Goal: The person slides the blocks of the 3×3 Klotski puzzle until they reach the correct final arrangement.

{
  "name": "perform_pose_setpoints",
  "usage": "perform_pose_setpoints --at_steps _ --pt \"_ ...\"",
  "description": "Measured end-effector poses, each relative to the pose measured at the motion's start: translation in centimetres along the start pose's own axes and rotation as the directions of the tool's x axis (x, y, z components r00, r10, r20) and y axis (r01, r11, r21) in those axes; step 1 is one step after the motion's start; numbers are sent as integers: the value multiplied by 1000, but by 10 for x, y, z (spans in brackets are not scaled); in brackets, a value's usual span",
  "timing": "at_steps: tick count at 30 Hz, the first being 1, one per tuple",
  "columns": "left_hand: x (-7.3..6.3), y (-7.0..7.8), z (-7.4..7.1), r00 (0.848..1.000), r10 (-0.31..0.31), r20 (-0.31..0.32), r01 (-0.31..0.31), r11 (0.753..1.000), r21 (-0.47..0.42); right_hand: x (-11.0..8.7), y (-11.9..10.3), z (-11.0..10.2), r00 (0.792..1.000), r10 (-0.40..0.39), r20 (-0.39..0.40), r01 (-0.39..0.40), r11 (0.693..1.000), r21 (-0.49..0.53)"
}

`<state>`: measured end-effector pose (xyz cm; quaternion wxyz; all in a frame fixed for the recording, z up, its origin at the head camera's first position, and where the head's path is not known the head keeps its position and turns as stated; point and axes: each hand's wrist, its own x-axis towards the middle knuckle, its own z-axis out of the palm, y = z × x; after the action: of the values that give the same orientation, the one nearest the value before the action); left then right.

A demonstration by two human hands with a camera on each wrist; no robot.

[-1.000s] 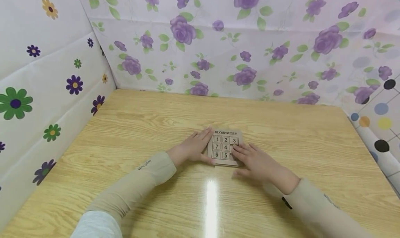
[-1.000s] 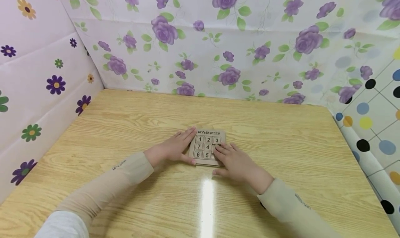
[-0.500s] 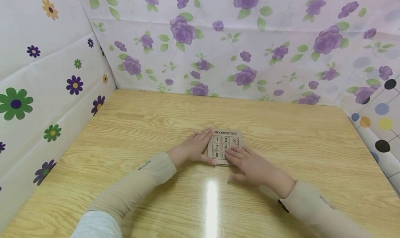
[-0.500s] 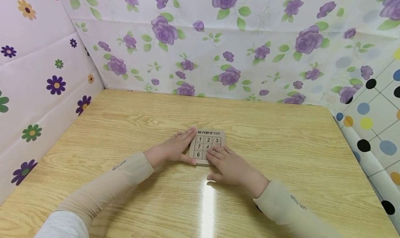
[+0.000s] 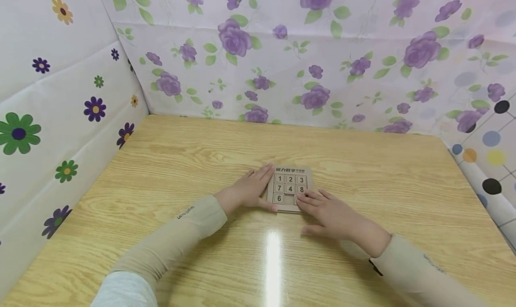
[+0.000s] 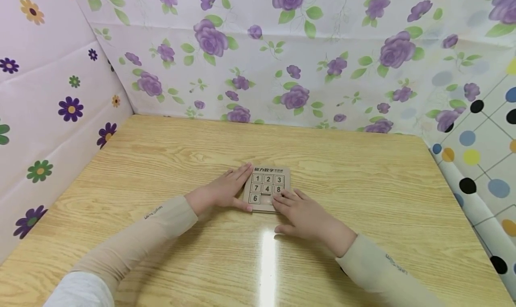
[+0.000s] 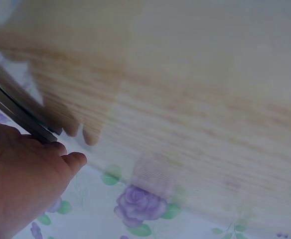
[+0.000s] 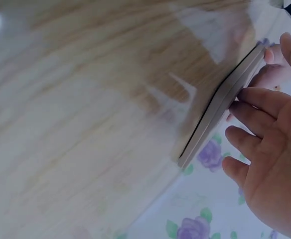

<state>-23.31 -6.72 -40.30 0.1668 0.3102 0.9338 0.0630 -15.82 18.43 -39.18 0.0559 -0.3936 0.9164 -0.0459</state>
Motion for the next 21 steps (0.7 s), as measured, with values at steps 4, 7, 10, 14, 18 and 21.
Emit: perform_pose_setpoints --at_steps 4,7,10,14,18,21 --pt "1 -1 0 1000 -1 -8 1 1000 10 -3 1 -3 1000 -2 -16 2 1000 -4" --pt "0 0 0 1000 3 -10 -3 1000 11 -3 0 -5 1000 -1 -28 0 1000 -17" --pt "-1 0 -1 1000 10 -14 -10 1000 9 0 -3 -7 999 -4 -34 4 1000 -22" --pt "-1 0 -1 1000 8 -6 -8 1000 8 10 -11 -7 999 -30 -23 30 1000 -1" --pt "-1 0 0 1000 6 -5 -6 1000 9 21 -19 -5 998 -58 1 58 998 14" --pt "0 0 1 1000 8 -6 -8 1000 16 28 -23 -4 998 -64 26 63 998 30"
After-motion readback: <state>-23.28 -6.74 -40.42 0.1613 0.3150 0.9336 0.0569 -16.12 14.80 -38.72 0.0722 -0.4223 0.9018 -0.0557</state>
